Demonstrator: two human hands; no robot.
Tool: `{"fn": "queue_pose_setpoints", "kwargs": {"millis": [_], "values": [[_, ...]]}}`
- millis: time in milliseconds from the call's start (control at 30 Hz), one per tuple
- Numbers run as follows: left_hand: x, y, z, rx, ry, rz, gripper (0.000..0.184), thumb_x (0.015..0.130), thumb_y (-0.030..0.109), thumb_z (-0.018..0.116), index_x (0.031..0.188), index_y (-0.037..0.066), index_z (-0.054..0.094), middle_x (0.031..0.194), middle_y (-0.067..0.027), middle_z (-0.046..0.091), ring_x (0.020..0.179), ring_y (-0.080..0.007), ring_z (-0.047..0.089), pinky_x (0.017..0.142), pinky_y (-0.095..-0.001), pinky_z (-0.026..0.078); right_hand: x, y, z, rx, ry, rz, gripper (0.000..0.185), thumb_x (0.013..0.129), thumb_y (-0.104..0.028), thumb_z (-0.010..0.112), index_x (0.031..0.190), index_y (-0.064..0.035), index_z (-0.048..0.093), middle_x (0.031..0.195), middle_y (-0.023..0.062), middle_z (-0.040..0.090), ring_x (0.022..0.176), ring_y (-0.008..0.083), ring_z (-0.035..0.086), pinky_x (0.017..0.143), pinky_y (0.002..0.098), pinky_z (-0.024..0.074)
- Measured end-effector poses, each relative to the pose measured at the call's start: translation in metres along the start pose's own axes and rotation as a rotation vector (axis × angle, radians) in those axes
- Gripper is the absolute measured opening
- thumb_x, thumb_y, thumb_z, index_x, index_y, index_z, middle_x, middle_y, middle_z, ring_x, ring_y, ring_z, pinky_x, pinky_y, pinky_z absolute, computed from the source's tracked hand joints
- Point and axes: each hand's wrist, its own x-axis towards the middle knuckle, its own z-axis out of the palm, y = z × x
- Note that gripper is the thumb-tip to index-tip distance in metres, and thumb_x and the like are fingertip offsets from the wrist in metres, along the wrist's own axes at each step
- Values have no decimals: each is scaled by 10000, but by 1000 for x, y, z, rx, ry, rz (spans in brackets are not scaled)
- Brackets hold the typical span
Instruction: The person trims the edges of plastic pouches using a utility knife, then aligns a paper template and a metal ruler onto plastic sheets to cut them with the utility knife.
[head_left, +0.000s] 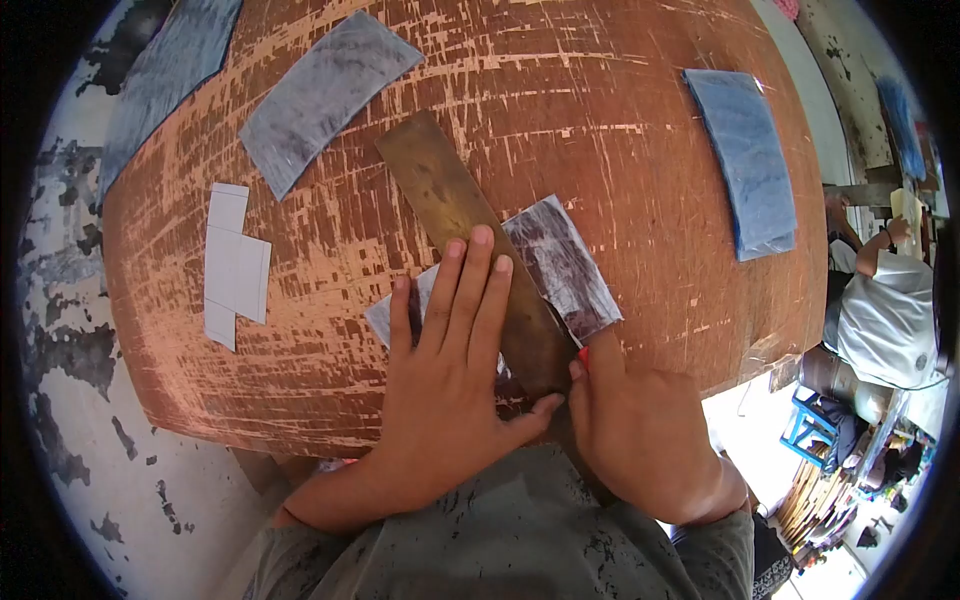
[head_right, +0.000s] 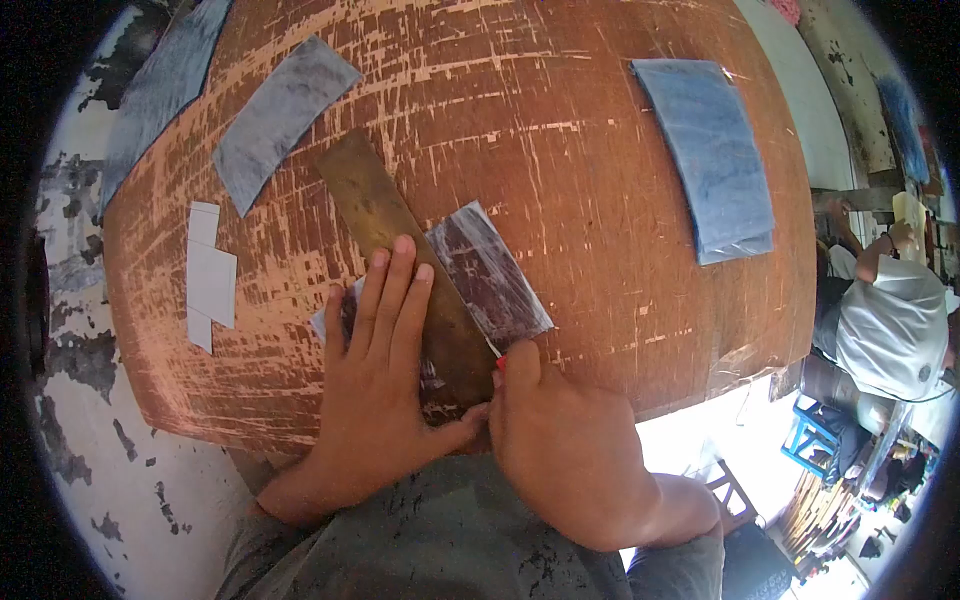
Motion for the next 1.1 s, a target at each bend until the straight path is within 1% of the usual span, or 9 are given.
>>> {"fn": "queue_pose_setpoints", "kwargs": {"millis": [200, 267, 400, 467, 700, 767, 867, 967, 1100], "values": [[0, 3, 0, 57, -20, -17, 1196, 796, 581, 788, 1654, -56, 252, 1760, -244, 191, 1653, -357, 161, 1300, -619, 48, -1, 0, 3, -31, -42, -6, 213, 1034, -184, 594, 1041, 26, 563, 596, 175, 642, 538, 380, 677, 537, 494, 521], [1, 4, -1, 68, -22, -17, 1195, 797, 582, 786, 1653, -58, 251, 1760, -242, 192, 1653, -356, 159, 1300, -619, 44, -3, -1, 1, -74, -60, -27, 221, 1003, -187, 628, 968, 16, 549, 700, 207, 699, 646, 367, 750, 551, 450, 595], [0, 2, 0, 68, -21, -6, 1223, 789, 593, 800, 1655, -55, 230, 1762, -251, 172, 1651, -383, 148, 1289, -640, 58, -13, 6, 3, -49, -74, -24, 223, 990, -184, 629, 962, 25, 557, 708, 214, 697, 655, 373, 751, 568, 451, 604], [-1, 2, 1, 66, -17, 4, 1250, 776, 596, 821, 1657, -51, 213, 1765, -261, 152, 1649, -408, 137, 1277, -661, 79, -22, 9, 10, -96, -50, -55, 221, 1037, -191, 600, 1025, 27, 565, 604, 150, 620, 545, 374, 681, 515, 488, 524], [-1, 3, 3, 92, 7, 15, 1236, 791, 609, 807, 1657, -48, 219, 1763, -264, 152, 1646, -415, 143, 1276, -661, 85, -40, 11, 11, -74, -68, 30, 230, 1048, -202, 593, 986, 14, 541, 608, 153, 622, 507, 369, 662, 485, 480, 513], [-2, 4, 3, 98, 15, 16, 1234, 791, 609, 808, 1657, -47, 223, 1762, -265, 153, 1646, -416, 144, 1276, -662, 88, -40, 12, 10, -82, -139, 31, 232, 1032, -212, 589, 972, 9, 556, 653, 194, 679, 613, 387, 740, 508, 480, 580], [-1, 4, 3, 117, 20, 15, 1221, 792, 603, 784, 1653, -63, 233, 1760, -248, 171, 1650, -373, 152, 1305, -614, 51, -42, 13, -10, -8, -140, 28, 212, 1039, -203, 591, 991, 0, 555, 667, 196, 682, 596, 388, 726, 510, 472, 566], [-2, 2, 4, 82, 10, 9, 1221, 789, 576, 800, 1650, -71, 225, 1757, -258, 166, 1648, -385, 151, 1311, -598, 78, -36, 10, -11, 31, 73, -19, 185, 1039, -181, 598, 999, -8, 549, 683, 195, 689, 589, 386, 714, 521, 469, 554], [-1, 2, 6, 21, 34, 28, 1232, 766, 541, 833, 1653, -55, 218, 1756, -276, 156, 1644, -435, 132, 1304, -602, 124, -13, 8, 9, 98, 113, -48, 177, 1040, -168, 603, 989, -8, 545, 691, 199, 691, 581, 378, 709, 535, 470, 557]]}}
